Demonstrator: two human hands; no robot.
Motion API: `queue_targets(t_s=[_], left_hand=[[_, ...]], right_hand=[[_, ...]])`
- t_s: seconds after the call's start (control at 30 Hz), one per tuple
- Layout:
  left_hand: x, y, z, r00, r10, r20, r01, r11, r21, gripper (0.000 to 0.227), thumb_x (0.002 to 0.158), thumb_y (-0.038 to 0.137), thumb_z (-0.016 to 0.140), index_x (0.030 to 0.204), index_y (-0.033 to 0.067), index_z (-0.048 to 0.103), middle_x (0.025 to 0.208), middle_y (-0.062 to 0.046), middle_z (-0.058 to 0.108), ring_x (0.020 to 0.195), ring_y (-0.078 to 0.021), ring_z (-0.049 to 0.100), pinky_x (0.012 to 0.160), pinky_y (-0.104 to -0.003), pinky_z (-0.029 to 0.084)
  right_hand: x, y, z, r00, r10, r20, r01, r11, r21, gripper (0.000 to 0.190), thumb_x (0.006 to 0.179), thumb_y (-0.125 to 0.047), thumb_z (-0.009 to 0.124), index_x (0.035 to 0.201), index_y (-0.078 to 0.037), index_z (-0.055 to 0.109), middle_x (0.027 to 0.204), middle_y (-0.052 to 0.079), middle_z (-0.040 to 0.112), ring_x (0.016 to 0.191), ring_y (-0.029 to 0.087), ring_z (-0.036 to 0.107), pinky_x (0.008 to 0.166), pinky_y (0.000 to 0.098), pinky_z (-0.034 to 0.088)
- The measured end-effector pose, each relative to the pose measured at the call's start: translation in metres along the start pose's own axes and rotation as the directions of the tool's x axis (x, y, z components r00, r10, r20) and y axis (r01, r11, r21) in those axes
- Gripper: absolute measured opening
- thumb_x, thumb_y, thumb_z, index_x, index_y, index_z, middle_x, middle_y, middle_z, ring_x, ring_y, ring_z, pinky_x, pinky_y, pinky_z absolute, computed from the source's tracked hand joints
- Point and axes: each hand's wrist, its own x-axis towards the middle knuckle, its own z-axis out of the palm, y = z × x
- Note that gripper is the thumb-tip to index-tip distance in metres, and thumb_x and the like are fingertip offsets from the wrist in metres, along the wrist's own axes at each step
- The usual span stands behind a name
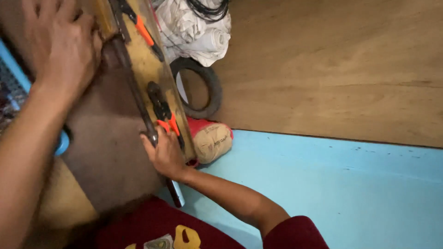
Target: Bending small copper wires into a hook shape using a manual bending jig mounted on a wooden block.
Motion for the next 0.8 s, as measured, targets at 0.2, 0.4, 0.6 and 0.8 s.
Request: queue_targets(t_s=[0.2,0.4,0.6,0.8], left_hand=[[-0.007,-0.009,0.020,0.993,0.002,0.120,-0.018,0.991,0.132,0.018,0.116,0.046,0.061,0.117,0.0375,0.077,0.106,0.008,0.072,0.108,-0.0205,0.063,0.090,-0.038,0.042],[-0.023,-0.025,0.044,0.992,0.027,0.125,-0.047,0.987,0.156,0.021,0.122,0.043,0.056,0.118,0.0347,0.075,0.102,0.006,0.065,0.108,-0.0206,0.058,0.090,-0.036,0.040],[-0.039,-0.010,0.028,0.999,0.029,-0.029,-0.030,0.999,-0.040,0.019,0.120,0.028,0.061,0.123,0.0233,0.080,0.108,0.002,0.066,0.108,-0.0247,0.056,0.090,-0.038,0.036],[-0.047,0.002,0.029,0.999,-0.034,-0.012,0.033,0.997,-0.067,0.018,0.112,0.019,0.058,0.112,0.0138,0.075,0.105,-0.001,0.062,0.104,-0.0241,0.052,0.084,-0.038,0.038]], right_hand=[[-0.005,0.011,0.021,0.997,-0.010,-0.076,0.001,0.993,-0.115,0.055,0.100,-0.044,0.057,0.121,0.007,0.058,0.079,0.030,0.066,0.080,0.057,0.059,0.077,0.0590,0.046],[0.001,-0.028,-0.025,0.960,0.194,0.201,-0.178,0.979,-0.097,0.054,0.097,-0.054,0.048,0.106,0.000,0.055,0.075,0.025,0.067,0.086,0.056,0.057,0.076,0.0589,0.042],[0.011,-0.061,-0.108,0.967,0.096,0.234,-0.060,0.986,-0.156,0.044,0.099,-0.050,0.048,0.099,-0.006,0.056,0.099,0.020,0.071,0.093,0.049,0.065,0.081,0.0578,0.043],[0.015,-0.066,-0.122,0.949,0.139,0.284,-0.095,0.982,-0.164,0.039,0.099,-0.047,0.050,0.092,-0.009,0.052,0.078,0.017,0.072,0.086,0.049,0.064,0.085,0.0491,0.040]])
